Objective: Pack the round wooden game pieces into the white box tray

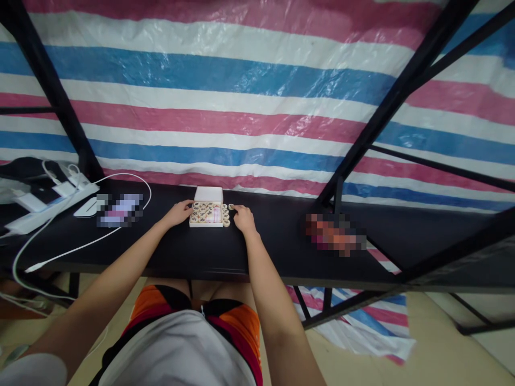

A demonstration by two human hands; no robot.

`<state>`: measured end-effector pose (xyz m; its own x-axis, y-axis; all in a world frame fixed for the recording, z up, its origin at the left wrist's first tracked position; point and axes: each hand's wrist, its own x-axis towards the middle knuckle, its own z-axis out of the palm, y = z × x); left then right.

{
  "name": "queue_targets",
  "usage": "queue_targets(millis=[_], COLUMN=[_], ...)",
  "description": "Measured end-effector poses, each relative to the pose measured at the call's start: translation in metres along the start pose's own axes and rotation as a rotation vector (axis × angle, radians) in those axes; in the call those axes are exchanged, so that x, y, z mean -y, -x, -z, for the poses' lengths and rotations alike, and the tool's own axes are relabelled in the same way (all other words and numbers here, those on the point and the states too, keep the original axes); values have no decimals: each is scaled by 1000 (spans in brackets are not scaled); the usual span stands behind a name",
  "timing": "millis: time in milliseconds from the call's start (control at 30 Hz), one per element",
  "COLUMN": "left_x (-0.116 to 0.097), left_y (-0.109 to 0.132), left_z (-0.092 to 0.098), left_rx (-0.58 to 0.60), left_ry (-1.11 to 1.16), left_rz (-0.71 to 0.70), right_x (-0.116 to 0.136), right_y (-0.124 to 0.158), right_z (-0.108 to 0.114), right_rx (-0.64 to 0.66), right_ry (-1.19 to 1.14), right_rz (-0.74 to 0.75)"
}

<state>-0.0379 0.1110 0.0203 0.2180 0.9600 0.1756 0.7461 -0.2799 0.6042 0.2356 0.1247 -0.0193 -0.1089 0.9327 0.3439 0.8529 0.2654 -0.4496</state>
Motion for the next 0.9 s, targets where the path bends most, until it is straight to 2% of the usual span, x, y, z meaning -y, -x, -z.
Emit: queue_targets(millis=[100, 200, 300, 367, 500, 600, 700, 900], left_x=[-1, -2, -4, -4, -5, -6, -6, -4], left_y=[0, 0, 1, 1, 2, 2, 2, 1], left_z=[0, 0, 1, 1, 2, 2, 2, 1], left_rx=[-4, -6, -7, -6, -4, -7, -11, -5], left_ry=[-11, -26, -22, -16, -13, -10, -12, -26], left_rz=[1, 2, 8, 12, 17, 15, 15, 15], right_x=[-1, 1, 13, 27, 58, 69, 71, 71], right_y=[0, 0, 3, 7, 15, 18, 18, 16], right_z=[-2, -1, 4, 6, 8, 8, 7, 6], right_rx=[5, -50, -140, -155, -83, 1, 25, 20], right_ry=[-12, -36, -69, -98, -153, -181, -199, -242], right_rz=[32, 57, 129, 211, 352, 436, 436, 320])
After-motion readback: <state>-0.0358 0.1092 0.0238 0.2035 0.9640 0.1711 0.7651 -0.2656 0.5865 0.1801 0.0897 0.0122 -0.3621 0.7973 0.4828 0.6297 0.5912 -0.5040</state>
